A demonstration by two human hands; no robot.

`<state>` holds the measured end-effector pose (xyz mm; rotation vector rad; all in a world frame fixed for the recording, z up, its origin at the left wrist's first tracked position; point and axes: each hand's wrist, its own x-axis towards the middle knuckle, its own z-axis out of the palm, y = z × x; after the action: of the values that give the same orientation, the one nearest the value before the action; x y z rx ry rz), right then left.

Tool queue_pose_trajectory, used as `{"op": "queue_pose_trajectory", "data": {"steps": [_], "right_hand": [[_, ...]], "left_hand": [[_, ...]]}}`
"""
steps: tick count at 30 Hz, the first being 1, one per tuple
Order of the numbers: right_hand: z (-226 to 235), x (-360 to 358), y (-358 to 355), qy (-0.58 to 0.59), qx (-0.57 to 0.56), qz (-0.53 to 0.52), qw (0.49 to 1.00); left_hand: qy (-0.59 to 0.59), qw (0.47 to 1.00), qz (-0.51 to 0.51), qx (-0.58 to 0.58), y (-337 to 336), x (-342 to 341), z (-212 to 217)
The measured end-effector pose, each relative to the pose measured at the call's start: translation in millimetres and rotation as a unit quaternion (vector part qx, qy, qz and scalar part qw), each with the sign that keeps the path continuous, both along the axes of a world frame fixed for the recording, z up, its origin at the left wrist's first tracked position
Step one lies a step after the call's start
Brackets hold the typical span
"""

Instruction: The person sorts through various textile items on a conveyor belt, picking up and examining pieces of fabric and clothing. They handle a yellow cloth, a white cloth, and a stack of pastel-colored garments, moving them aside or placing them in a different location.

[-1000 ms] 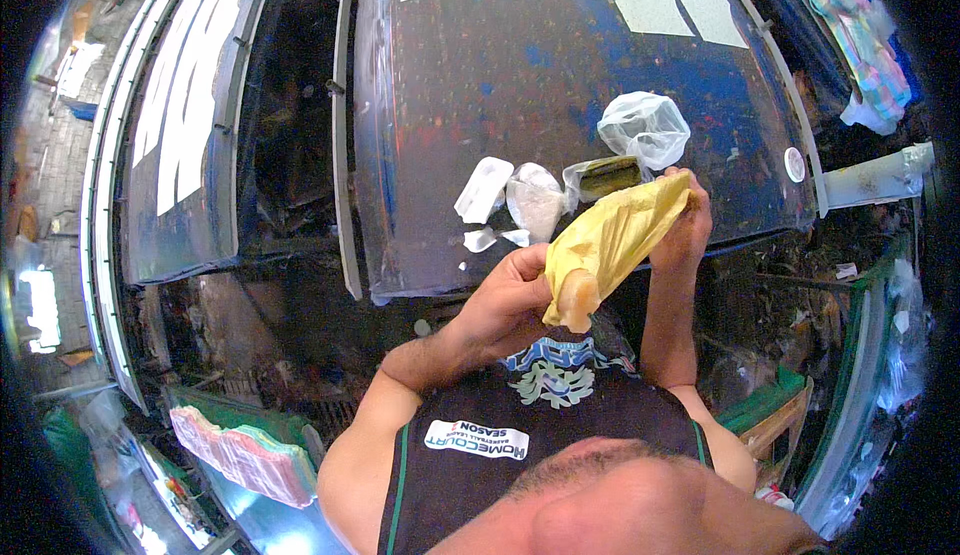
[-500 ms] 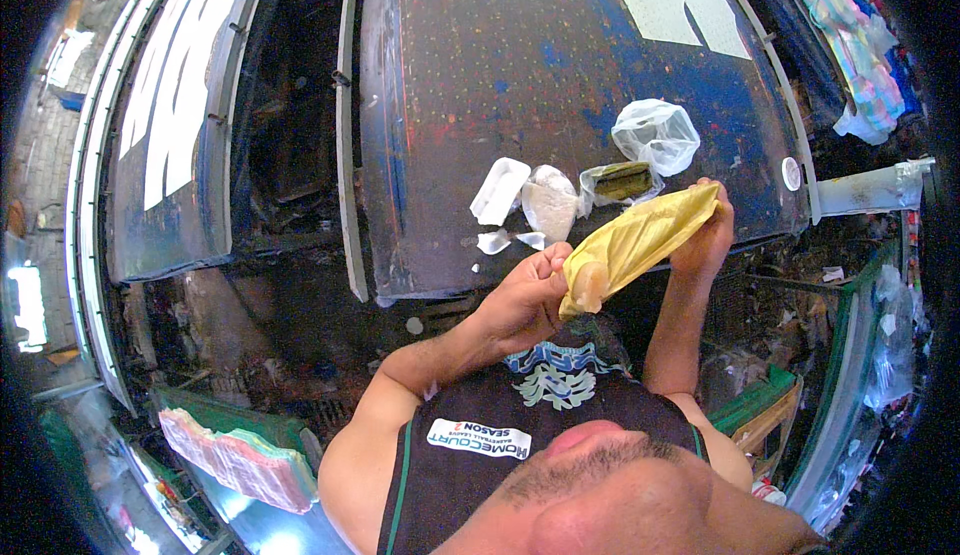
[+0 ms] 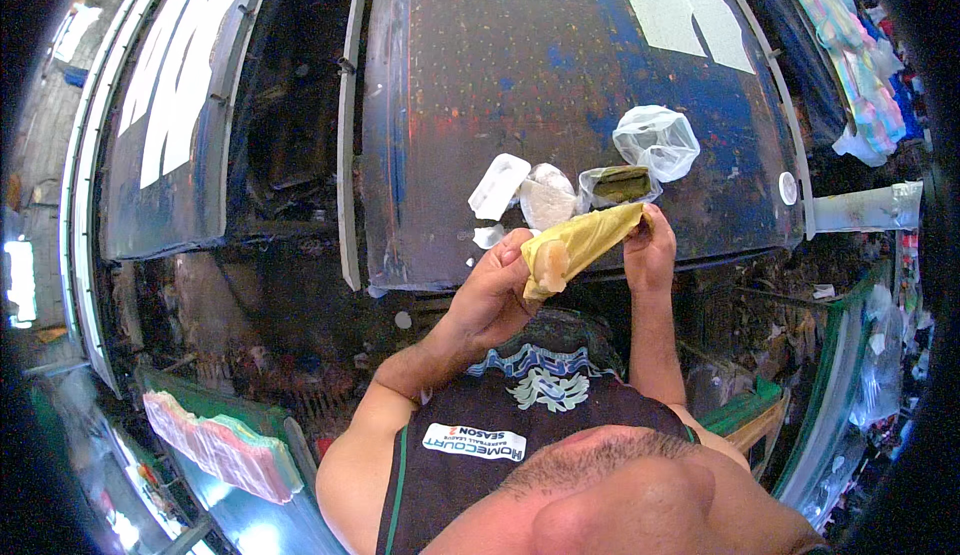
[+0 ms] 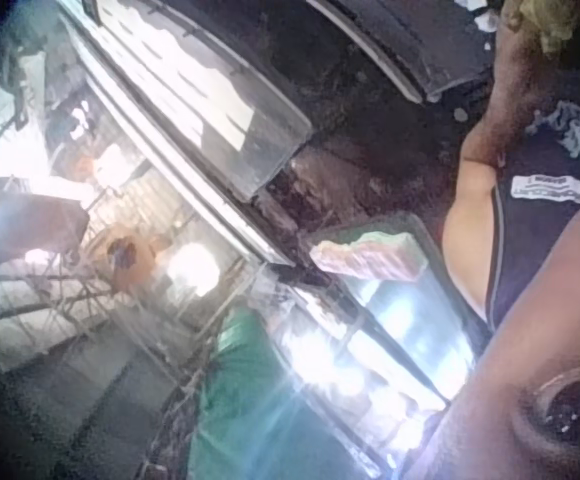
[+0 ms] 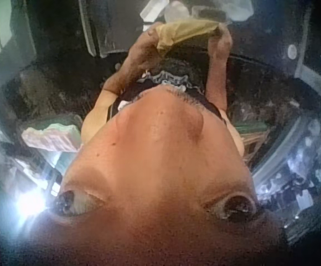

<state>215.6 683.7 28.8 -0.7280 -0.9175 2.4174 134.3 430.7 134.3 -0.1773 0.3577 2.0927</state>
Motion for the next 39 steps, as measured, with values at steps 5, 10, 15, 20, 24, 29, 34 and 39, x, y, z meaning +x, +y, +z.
{"op": "queue_pose_trajectory", "data": {"steps": [5, 10, 15, 20, 24, 29, 34, 39], "right_hand": [[3, -2, 11, -0.018, -0.001, -0.013, 1.0], [7, 9, 37, -0.027, 0.026, -0.012, 0.999], [1, 32, 73, -0.03, 0.012, -0.02, 0.999], [-3, 53, 106, -0.043, -0.003, -0.029, 0.999], [-6, 63, 131, -0.029, -0.019, -0.028, 0.999], [-10, 67, 159, -0.01, -0.028, -0.023, 0.999], [-4, 66, 179, -0.007, -0.039, -0.008, 0.999], [-10, 58, 189, -0.002, -0.036, 0.014, 0.999]], "left_hand": [[0.006, 0.999, 0.01, -0.033, 15, 13, 1], [0.011, 1.0, -0.003, -0.027, 47, 29, 12], [0.01, 0.999, -0.022, -0.023, 85, 46, 3], [-0.002, 0.999, -0.036, 0.021, 122, 59, -3], [-0.002, 1.0, -0.029, -0.006, 150, 68, 2], [0.005, 0.999, -0.012, -0.03, 179, 79, 7], [0.018, 0.999, 0.0, -0.026, 197, 87, 4], [0.005, 0.999, 0.027, -0.023, 203, 93, 7]]}}
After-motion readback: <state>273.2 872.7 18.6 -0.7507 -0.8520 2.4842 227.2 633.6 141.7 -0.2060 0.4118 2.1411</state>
